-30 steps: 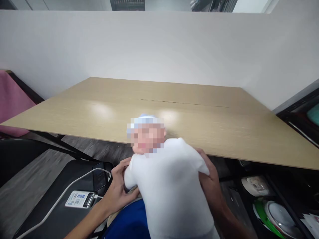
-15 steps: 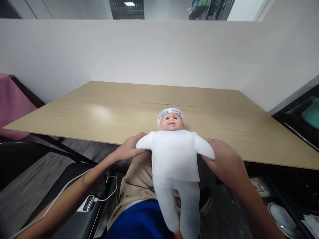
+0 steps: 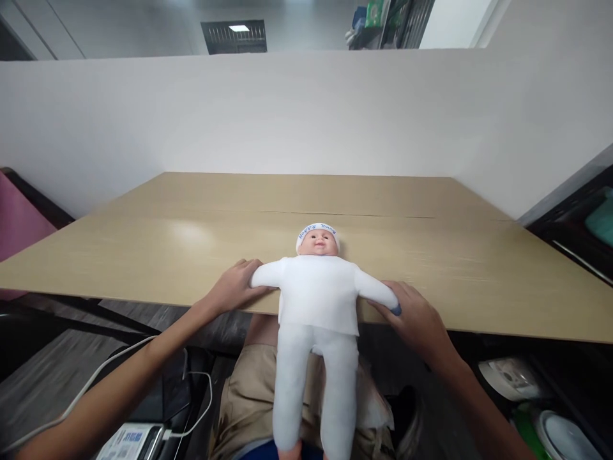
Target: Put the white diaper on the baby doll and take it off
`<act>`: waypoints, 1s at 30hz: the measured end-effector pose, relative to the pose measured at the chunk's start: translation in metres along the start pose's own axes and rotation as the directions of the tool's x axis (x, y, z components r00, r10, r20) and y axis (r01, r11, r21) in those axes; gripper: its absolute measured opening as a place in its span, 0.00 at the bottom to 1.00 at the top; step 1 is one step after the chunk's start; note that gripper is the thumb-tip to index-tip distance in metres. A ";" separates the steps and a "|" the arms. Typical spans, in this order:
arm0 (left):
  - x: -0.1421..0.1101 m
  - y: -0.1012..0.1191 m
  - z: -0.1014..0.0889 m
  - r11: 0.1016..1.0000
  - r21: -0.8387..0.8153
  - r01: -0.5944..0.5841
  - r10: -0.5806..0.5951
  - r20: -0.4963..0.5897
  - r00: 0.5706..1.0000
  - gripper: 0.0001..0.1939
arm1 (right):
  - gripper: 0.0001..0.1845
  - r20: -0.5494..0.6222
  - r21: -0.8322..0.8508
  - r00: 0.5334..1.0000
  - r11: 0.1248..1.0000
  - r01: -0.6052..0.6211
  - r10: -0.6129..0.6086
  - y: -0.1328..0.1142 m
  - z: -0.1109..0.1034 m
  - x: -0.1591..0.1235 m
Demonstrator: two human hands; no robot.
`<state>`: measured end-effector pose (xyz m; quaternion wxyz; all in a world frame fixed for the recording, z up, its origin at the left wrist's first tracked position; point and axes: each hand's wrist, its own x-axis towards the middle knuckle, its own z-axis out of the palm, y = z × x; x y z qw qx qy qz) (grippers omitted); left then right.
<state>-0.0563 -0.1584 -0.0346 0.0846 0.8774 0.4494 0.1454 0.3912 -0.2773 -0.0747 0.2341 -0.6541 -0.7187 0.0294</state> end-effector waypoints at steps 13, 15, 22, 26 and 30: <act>0.108 -0.102 0.021 0.992 0.099 -0.082 0.096 -0.141 0.985 0.29 | 0.22 0.119 0.160 0.985 0.981 0.106 -0.126 0.034 0.046 0.146; 0.127 -0.111 0.023 0.993 0.070 -0.091 0.101 -0.157 0.982 0.30 | 0.22 0.117 0.161 0.984 0.981 0.112 -0.132 0.044 0.051 0.167; 0.195 -0.137 0.034 0.997 0.014 -0.074 0.075 -0.314 0.946 0.32 | 0.28 0.013 0.103 0.999 0.993 0.050 -0.052 0.076 0.069 0.233; 0.229 -0.149 0.039 0.999 0.050 -0.019 0.038 -0.398 0.917 0.31 | 0.32 -0.130 0.102 0.991 0.993 0.053 -0.039 0.093 0.079 0.271; 0.253 -0.164 0.042 0.995 0.062 0.073 -0.038 -0.445 0.895 0.33 | 0.34 -0.203 0.045 0.973 0.992 0.119 -0.108 0.114 0.090 0.308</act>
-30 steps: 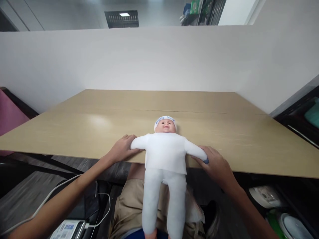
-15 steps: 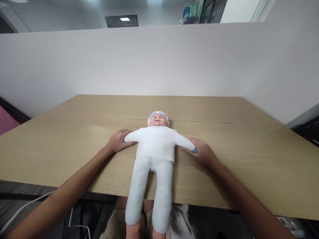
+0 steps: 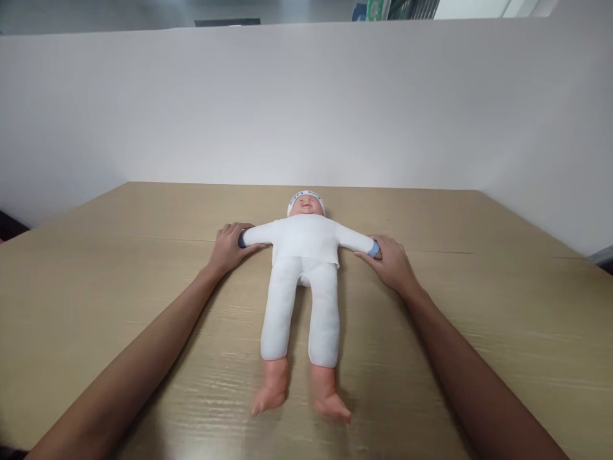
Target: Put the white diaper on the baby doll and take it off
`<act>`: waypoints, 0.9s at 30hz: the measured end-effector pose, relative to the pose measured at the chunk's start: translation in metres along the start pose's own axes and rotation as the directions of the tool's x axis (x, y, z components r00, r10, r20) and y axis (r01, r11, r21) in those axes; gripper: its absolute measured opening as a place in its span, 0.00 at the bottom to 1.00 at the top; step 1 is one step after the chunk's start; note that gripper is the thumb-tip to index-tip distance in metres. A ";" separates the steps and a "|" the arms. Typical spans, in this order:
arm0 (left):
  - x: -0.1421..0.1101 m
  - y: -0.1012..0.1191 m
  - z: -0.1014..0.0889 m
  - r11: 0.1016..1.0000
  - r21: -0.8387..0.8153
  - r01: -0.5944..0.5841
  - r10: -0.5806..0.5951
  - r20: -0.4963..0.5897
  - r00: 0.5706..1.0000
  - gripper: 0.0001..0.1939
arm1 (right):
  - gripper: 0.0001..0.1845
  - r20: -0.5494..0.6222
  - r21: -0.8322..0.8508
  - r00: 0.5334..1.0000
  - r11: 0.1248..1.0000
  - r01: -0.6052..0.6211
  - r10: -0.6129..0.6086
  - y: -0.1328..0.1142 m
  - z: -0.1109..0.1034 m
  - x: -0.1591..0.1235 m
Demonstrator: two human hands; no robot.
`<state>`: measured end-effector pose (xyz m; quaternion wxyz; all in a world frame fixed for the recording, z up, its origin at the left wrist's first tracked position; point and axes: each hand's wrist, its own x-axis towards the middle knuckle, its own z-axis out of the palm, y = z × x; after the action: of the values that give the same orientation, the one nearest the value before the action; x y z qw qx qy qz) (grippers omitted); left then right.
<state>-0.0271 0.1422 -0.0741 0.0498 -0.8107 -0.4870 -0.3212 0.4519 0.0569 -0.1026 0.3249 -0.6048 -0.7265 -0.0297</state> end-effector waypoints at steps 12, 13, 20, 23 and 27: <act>0.033 -0.030 0.020 0.998 -0.038 0.041 -0.036 0.114 0.993 0.29 | 0.36 0.068 -0.037 0.995 0.997 0.072 -0.070 0.051 0.028 0.042; 0.033 -0.030 0.020 0.998 -0.048 0.040 -0.034 0.124 0.992 0.29 | 0.36 0.077 -0.032 0.994 0.997 0.075 -0.072 0.051 0.028 0.043; 0.019 -0.020 0.010 0.998 -0.043 0.038 -0.034 0.086 0.996 0.33 | 0.47 -0.087 -0.102 0.996 0.995 0.000 -0.008 0.028 0.031 0.022; 0.007 -0.004 0.000 0.998 -0.058 0.028 -0.029 -0.013 1.000 0.34 | 0.43 -0.186 -0.122 0.982 0.992 -0.031 0.007 0.000 0.023 0.001; -0.016 0.031 -0.017 0.981 -0.188 0.039 -0.068 -0.148 0.987 0.19 | 0.23 -0.236 0.029 0.972 1.000 -0.004 0.011 -0.049 0.003 -0.028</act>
<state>-0.0143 0.1073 -0.0622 0.0031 -0.7713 -0.4715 -0.4275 0.4085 0.0214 -0.1017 0.4177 -0.5949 -0.6809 -0.0897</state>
